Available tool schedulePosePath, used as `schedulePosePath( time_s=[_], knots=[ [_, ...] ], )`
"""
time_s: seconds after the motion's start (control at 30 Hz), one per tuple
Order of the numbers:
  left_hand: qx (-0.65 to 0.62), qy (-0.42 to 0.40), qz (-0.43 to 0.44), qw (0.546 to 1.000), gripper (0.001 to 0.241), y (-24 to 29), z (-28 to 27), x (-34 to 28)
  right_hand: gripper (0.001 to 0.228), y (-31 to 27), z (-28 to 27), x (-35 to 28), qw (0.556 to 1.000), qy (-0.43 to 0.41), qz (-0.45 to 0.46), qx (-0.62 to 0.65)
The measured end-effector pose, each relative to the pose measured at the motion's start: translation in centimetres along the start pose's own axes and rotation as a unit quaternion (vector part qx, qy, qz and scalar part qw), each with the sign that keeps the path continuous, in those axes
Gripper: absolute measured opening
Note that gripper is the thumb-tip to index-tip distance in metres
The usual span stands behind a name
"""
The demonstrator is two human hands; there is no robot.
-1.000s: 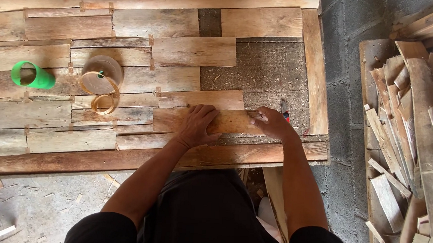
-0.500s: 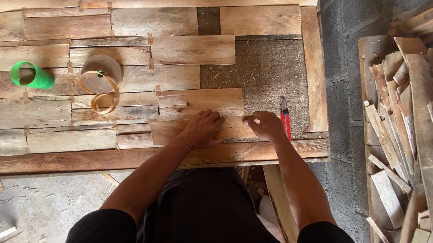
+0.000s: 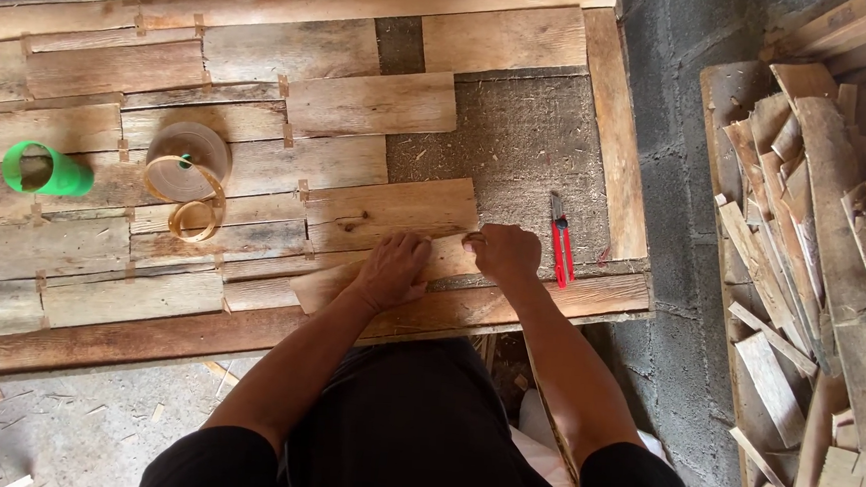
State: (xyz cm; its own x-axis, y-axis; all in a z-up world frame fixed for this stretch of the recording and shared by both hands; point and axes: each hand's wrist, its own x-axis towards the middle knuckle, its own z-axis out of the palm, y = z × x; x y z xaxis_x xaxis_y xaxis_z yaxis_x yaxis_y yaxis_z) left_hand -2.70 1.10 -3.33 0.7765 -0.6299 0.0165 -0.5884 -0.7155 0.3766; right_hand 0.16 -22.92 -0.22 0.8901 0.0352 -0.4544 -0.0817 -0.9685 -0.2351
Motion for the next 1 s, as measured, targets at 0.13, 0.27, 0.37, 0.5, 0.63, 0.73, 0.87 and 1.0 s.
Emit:
schedulePosePath(
  time_s=[0.13, 0.27, 0.37, 0.5, 0.63, 0.73, 0.87, 1.0],
  knots=[
    [0.013, -0.038, -0.055, 0.998, 0.098, 0.3, -0.4, 0.3, 0.039, -0.9, 0.2, -0.3, 0.999, 0.042, -0.031, 0.004],
    [0.008, -0.096, -0.076, 0.992, 0.089, -0.1, -0.3, 1.1, 0.041, -0.9, 0.5, 0.5, 0.999, 0.019, -0.021, -0.019],
    [0.016, -0.101, -0.081, 0.991, 0.08, 0.1, 0.0, 1.1, 0.038, -0.5, 1.3, 0.6, 0.996, 0.076, -0.049, -0.011],
    [0.013, -0.165, -0.106, 0.98, 0.079, 1.1, -1.7, 1.9, 0.031, -0.1, 2.9, 1.7, 0.996, 0.05, -0.029, -0.067],
    [0.013, -0.14, -0.118, 0.983, 0.076, 1.8, -2.2, 2.6, 0.031, 1.8, 2.9, 2.1, 0.996, -0.003, 0.023, -0.091],
    [-0.004, -0.12, -0.128, 0.985, 0.078, 1.2, -2.8, 2.3, 0.037, 3.2, 1.5, 1.7, 0.996, 0.015, 0.004, -0.093],
    [-0.018, -0.109, -0.107, 0.988, 0.082, 0.7, -4.9, 2.1, 0.034, 6.7, 1.5, 2.3, 0.994, 0.068, -0.014, 0.084],
    [-0.06, -0.048, -0.064, 0.995, 0.094, 0.9, -5.4, 2.1, 0.04, 8.8, 4.6, 3.0, 0.911, 0.033, -0.057, 0.408]
  ],
)
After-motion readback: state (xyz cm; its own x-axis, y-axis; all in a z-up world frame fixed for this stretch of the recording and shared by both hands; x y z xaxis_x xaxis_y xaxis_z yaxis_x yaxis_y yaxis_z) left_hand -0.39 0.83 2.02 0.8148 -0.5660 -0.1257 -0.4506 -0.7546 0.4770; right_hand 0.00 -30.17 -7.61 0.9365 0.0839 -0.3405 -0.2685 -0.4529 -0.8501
